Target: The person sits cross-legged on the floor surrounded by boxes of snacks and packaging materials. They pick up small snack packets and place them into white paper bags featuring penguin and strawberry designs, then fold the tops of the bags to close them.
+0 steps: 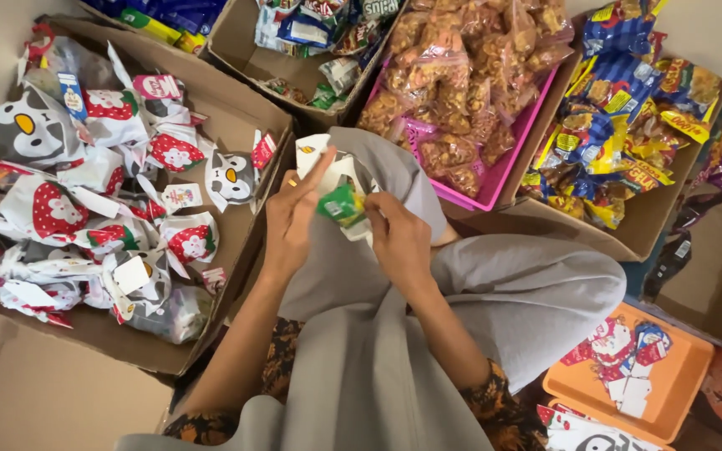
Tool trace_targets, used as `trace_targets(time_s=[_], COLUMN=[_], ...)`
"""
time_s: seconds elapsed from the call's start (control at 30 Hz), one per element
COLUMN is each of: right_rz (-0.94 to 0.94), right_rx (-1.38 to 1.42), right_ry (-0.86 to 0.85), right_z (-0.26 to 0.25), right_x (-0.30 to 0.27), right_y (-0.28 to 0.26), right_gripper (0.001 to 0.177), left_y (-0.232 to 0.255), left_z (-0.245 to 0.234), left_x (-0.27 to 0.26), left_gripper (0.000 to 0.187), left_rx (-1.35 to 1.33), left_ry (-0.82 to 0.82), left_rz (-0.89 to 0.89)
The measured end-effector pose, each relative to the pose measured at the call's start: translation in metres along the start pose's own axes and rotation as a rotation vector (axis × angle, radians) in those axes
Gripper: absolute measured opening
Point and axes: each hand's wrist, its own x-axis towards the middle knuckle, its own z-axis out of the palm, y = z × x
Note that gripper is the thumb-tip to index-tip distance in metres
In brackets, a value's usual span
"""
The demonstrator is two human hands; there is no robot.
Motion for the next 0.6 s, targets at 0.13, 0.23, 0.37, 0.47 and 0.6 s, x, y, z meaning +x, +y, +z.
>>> trace_targets(time_s=[0.13,0.23,0.37,0.47,0.6], right_rz=[0.081,0.122,0.172,0.259,0.317], right_rx=[0.143,0.28,0.378,0.604,0.801], right_ry=[-0.067,-0.073,-0.085,-0.143,-0.035], right_z=[-0.002,-0.001,0.008,0.012,0.008], right_x=[0.009,0.013,0.003,-0.001,-0.004], right_y=[0.001,0.011,0.033,0.049,0.082], right_gripper=[0.018,0.02,0.036,0.045,0.024], left_y=[-0.026,-0.042,-0.045,-0.052,-0.048], left_z=[-0.005,-0.006,-0.009,-0.015,-0.016], left_x=[0.003,0.005,0.008,0.012,0.012], left_gripper=[0.054,0.082,0.078,0.08,0.081], left_rx=[0.056,0.154,0.152,0.056,-0.005], left_ry=[-0.116,-0.218,-0.163,-0.177,-0.216], left_rz=[0.086,-0.023,-0.048,-0.111,-0.17])
